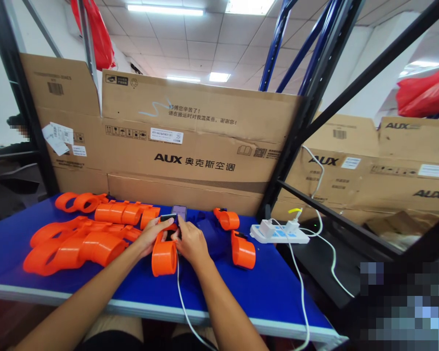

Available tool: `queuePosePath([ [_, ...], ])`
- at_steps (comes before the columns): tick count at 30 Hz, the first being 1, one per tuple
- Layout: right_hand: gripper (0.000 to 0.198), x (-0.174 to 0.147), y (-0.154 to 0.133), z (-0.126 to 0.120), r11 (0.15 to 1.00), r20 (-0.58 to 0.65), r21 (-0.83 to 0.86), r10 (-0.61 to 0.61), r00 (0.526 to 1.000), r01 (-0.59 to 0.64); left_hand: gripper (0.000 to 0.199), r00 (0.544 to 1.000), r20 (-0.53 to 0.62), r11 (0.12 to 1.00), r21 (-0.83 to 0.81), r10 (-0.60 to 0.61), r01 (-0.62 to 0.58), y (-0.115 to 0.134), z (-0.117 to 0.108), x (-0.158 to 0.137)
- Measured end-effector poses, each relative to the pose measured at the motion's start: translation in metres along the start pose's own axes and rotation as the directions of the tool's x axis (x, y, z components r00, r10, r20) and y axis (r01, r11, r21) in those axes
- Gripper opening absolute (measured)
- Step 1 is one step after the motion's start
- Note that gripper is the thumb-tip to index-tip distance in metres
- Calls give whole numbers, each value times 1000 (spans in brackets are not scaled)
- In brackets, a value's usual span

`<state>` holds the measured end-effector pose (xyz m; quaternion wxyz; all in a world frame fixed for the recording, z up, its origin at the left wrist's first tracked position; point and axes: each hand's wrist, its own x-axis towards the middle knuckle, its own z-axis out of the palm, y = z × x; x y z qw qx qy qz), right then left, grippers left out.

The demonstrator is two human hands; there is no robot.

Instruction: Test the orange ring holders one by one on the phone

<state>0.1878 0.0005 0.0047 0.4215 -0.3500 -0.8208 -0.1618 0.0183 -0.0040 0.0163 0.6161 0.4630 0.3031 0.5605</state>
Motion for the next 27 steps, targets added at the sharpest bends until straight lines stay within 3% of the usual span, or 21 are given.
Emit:
queuePosePath([
  [21,56,-2,-6,-1,999,0,42,-19,1000,19,40,999,54,999,50,8,-10,1,-1,-1],
  [27,53,2,-2,-10,985,-3,174,-7,1000,7,43,996,32,995,64,78,-80,3,-1,-1],
])
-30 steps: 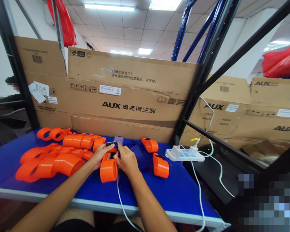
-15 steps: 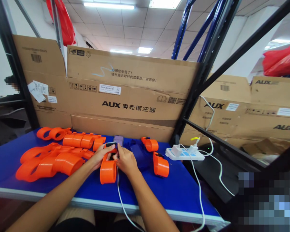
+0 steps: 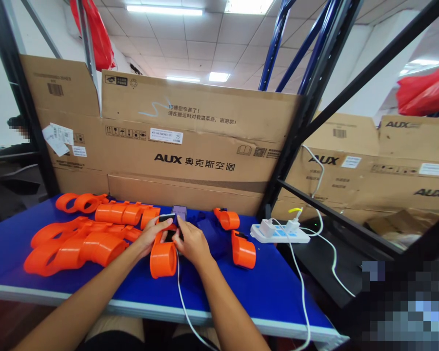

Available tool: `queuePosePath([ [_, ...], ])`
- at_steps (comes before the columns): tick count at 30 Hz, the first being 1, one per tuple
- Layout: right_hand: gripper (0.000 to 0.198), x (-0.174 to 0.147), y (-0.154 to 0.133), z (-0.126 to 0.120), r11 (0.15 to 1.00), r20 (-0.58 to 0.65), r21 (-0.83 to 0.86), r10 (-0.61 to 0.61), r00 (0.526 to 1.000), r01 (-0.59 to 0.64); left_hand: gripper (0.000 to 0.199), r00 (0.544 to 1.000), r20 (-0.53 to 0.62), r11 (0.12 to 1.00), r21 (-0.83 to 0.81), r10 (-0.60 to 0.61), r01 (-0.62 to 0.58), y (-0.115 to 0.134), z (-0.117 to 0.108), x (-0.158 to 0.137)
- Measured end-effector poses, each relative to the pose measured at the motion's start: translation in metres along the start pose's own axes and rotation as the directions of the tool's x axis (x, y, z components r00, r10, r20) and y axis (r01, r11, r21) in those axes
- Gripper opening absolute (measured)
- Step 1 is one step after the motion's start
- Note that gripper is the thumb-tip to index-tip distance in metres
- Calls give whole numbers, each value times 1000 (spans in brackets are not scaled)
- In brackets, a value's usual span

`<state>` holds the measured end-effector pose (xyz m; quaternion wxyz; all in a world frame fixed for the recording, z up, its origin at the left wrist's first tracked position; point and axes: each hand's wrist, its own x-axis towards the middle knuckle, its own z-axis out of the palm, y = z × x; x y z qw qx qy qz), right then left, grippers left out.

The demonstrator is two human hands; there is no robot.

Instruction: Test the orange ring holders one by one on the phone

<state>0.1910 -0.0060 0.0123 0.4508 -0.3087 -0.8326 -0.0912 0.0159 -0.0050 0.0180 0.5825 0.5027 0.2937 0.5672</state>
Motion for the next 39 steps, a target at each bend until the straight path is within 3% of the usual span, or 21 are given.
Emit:
queuePosePath([
  [9,42,-4,1,-7,992,-33,91,90,995,-86,44,998,52,979,198,48,-57,-2,-1,-2],
  [31,34,-1,-5,-11,997,22,66,41,999,-43,43,996,63,982,176,66,-76,3,-2,-3],
  [33,30,0,-5,-14,989,-12,108,100,995,-98,44,994,102,987,150,38,-53,5,-2,-4],
  [35,40,0,-4,-17,970,-57,166,192,980,-180,45,984,180,992,124,1,-24,5,-1,-5],
  [37,45,1,-2,-18,935,-89,234,292,952,-265,45,973,228,993,121,-21,-7,4,1,-6],
  [39,45,2,1,-16,869,-97,337,414,905,-361,44,979,205,992,127,-13,-13,2,3,-6],
])
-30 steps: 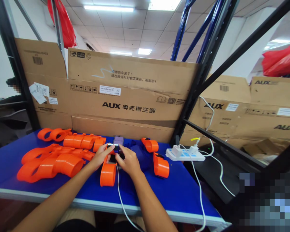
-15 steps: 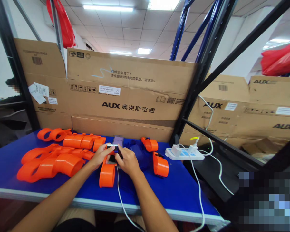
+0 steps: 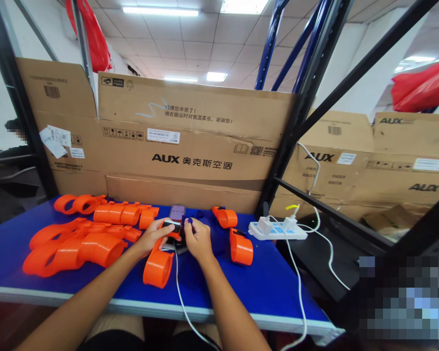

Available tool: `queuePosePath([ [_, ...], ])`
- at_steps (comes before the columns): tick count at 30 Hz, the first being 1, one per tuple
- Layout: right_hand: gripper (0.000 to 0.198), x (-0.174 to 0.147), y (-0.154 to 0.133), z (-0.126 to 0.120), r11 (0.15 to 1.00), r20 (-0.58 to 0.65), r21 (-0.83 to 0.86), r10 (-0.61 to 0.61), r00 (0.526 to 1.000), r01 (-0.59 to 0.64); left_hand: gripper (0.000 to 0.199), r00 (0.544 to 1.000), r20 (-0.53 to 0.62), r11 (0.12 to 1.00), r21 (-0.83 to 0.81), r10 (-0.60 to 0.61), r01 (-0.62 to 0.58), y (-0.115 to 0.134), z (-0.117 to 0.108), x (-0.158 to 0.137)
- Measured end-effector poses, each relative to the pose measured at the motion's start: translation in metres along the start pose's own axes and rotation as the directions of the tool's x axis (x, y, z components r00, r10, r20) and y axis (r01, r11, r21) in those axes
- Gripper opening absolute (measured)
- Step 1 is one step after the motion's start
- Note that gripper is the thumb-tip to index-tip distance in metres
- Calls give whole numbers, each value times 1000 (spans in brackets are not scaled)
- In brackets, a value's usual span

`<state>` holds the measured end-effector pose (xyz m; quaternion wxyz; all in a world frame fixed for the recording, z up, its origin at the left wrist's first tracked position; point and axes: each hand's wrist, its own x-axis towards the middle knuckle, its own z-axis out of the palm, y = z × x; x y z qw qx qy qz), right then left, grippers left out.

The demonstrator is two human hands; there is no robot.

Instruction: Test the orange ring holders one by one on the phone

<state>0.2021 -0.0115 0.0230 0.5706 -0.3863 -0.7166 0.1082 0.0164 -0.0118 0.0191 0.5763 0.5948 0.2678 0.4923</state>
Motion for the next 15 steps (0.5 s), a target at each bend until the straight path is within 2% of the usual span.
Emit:
queuePosePath([
  [2,42,4,4,3,970,-35,170,182,983,-174,42,998,-69,1000,-8,5,-6,-1,0,1],
  [3,40,6,7,4,925,-35,278,281,959,-261,42,993,-116,1000,-22,5,-8,-2,-1,2],
  [6,28,17,15,4,680,46,592,507,861,-432,44,970,-242,997,-70,3,-20,-2,-5,6],
  [8,21,26,19,0,492,124,734,582,803,-469,44,959,-282,996,-89,6,-32,-3,-8,9],
  [11,13,38,24,-10,253,225,848,624,749,-466,43,953,-304,994,-105,-2,-31,-5,-10,11],
  [13,11,41,26,-15,148,264,881,635,726,-449,42,953,-304,993,-113,-12,-24,-6,-10,12],
  [15,11,42,28,-18,103,270,895,648,712,-433,41,954,-299,993,-113,-15,-20,-7,-9,11],
])
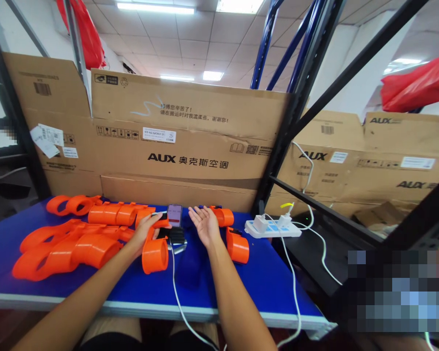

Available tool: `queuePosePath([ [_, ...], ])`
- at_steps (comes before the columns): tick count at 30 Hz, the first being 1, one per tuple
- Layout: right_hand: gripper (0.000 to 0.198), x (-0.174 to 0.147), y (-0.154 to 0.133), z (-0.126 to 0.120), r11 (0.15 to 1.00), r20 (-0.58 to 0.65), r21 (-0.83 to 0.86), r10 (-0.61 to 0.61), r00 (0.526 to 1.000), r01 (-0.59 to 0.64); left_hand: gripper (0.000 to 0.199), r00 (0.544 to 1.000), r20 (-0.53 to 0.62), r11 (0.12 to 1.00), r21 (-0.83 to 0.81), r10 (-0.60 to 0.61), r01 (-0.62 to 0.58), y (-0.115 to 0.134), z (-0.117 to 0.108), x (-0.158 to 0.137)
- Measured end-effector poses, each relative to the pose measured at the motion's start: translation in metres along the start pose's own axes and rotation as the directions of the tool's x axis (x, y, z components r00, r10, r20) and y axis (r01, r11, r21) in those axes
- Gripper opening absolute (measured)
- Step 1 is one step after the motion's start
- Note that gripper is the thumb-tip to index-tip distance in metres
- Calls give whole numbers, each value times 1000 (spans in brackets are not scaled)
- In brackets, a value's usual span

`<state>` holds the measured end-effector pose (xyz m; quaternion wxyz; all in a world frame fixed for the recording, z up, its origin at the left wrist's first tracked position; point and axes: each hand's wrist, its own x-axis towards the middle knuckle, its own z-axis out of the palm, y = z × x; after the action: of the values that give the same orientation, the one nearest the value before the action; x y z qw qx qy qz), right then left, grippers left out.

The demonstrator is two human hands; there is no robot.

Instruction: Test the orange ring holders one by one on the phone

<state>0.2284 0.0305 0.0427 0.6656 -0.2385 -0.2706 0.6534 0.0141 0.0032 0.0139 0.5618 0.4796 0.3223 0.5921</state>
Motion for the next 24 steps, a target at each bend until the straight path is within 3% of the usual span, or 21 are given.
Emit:
queuePosePath([
  [4,16,-2,1,-4,998,0,-58,-29,1000,29,41,1000,-9,999,44,-12,13,-2,0,0],
  [7,26,-7,6,-2,956,55,-262,-119,991,129,44,1000,7,996,81,-30,29,-3,0,1],
  [9,32,-14,10,1,837,147,-470,-239,960,280,46,999,20,995,92,-33,31,-3,1,1],
  [11,35,-23,15,6,605,322,-649,-332,886,462,49,999,30,995,96,-37,34,-3,1,1],
  [14,37,-38,24,14,228,640,-693,-242,730,683,53,999,32,994,104,-30,26,-2,1,-1],
  [16,37,-45,28,19,87,744,-644,-158,649,760,54,1000,20,994,109,-12,10,-3,1,-1],
  [19,35,-46,31,21,2,776,-620,-142,614,784,54,1000,-4,995,99,7,-7,-2,1,-2],
  [24,31,-37,28,11,-11,709,-689,-219,670,725,57,999,0,999,-19,-51,51,8,-4,-2],
])
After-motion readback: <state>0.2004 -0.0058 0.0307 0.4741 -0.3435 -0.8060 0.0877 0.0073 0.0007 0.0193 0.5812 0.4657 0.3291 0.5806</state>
